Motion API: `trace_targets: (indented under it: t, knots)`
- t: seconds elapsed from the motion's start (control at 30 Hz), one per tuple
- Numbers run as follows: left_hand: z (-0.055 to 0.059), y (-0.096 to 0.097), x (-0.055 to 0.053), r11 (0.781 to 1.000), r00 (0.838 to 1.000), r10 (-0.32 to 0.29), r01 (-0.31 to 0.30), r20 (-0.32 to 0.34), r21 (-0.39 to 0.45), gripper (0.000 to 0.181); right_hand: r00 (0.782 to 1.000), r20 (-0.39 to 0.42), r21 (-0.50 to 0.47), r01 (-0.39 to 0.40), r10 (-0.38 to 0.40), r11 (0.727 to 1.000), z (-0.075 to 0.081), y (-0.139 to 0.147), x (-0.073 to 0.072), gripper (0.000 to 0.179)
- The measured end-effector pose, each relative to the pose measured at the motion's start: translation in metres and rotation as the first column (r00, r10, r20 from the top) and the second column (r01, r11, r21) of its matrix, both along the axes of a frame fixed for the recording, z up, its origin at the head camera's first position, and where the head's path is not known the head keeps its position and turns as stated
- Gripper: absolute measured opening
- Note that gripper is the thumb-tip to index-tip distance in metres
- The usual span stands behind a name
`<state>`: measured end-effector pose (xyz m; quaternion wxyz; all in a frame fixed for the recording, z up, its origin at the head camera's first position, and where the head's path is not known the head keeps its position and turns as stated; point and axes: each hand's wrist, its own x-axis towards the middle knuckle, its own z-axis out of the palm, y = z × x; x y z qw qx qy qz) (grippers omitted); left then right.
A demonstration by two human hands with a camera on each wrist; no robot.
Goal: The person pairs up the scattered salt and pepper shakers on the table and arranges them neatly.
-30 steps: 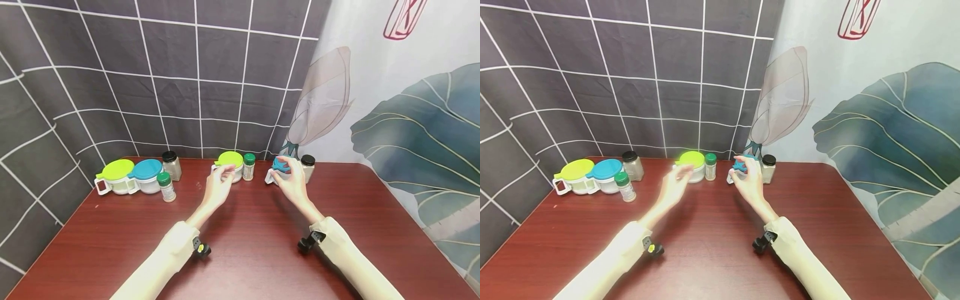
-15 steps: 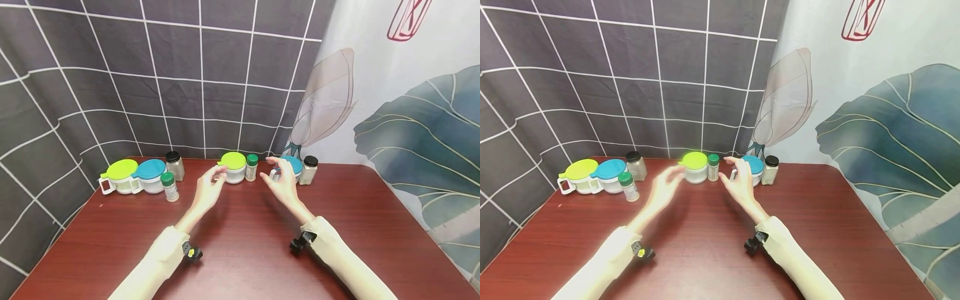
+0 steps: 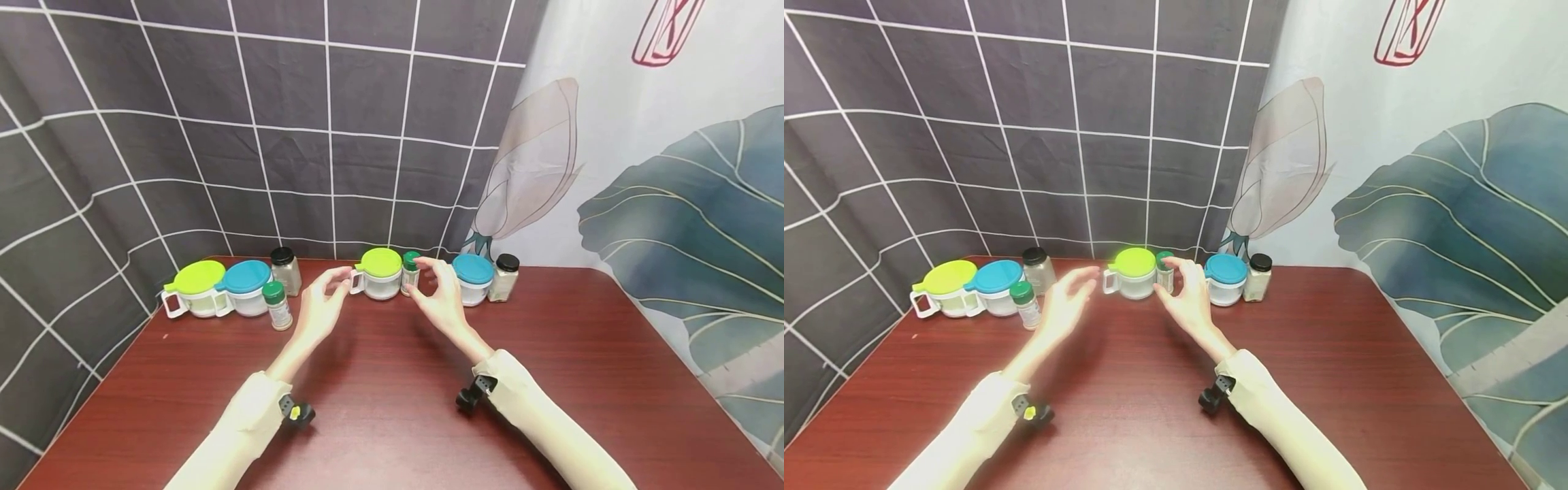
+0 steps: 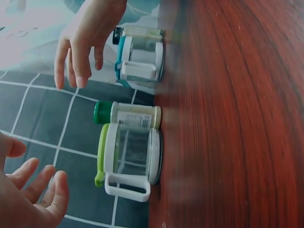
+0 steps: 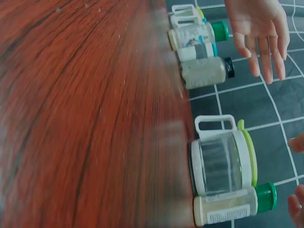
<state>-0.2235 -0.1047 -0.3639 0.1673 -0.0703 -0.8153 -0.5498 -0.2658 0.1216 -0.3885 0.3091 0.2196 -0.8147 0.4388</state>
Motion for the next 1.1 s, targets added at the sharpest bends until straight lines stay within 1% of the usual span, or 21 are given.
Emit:
trace_targets:
  t: [0.1, 0.27, 0.5, 0.67, 0.8, 1.03, 1.1]
  knots:
    - [0.001, -0.007, 0.000, 1.000, 1.000, 0.010, -0.010, 0.004, -0.002, 0.029, 1.000, 0.015, -0.003, -0.009, 0.009, 1.000, -0.001, -0.007, -0.001, 0.046]
    - [0.002, -0.017, 0.000, 0.999, 0.999, 0.034, -0.034, 0.019, 0.001, 0.030, 1.000, 0.009, 0.001, -0.012, 0.012, 1.000, -0.003, -0.017, -0.001, 0.047]
    - [0.003, -0.031, -0.001, 0.998, 0.998, 0.064, -0.064, 0.029, -0.001, 0.030, 0.999, 0.027, 0.004, -0.018, 0.018, 1.000, -0.002, -0.032, -0.001, 0.048]
    - [0.006, -0.042, 0.001, 0.998, 0.997, 0.058, -0.058, 0.045, 0.004, 0.032, 0.998, 0.055, 0.000, -0.019, 0.019, 1.000, 0.000, -0.042, -0.002, 0.049]
    - [0.008, -0.051, 0.001, 0.998, 0.998, 0.056, -0.057, 0.043, 0.020, 0.032, 0.998, 0.058, 0.003, -0.025, 0.025, 1.000, 0.002, -0.050, -0.001, 0.048]
    - [0.008, -0.062, 0.002, 0.996, 0.996, 0.070, -0.072, 0.047, 0.052, 0.032, 0.997, 0.066, -0.009, -0.043, 0.043, 0.999, 0.001, -0.062, -0.001, 0.049]
    - [0.009, -0.065, 0.003, 0.995, 0.996, 0.081, -0.083, 0.047, 0.046, 0.032, 0.996, 0.067, -0.020, -0.053, 0.055, 0.998, 0.001, -0.065, -0.001, 0.049]
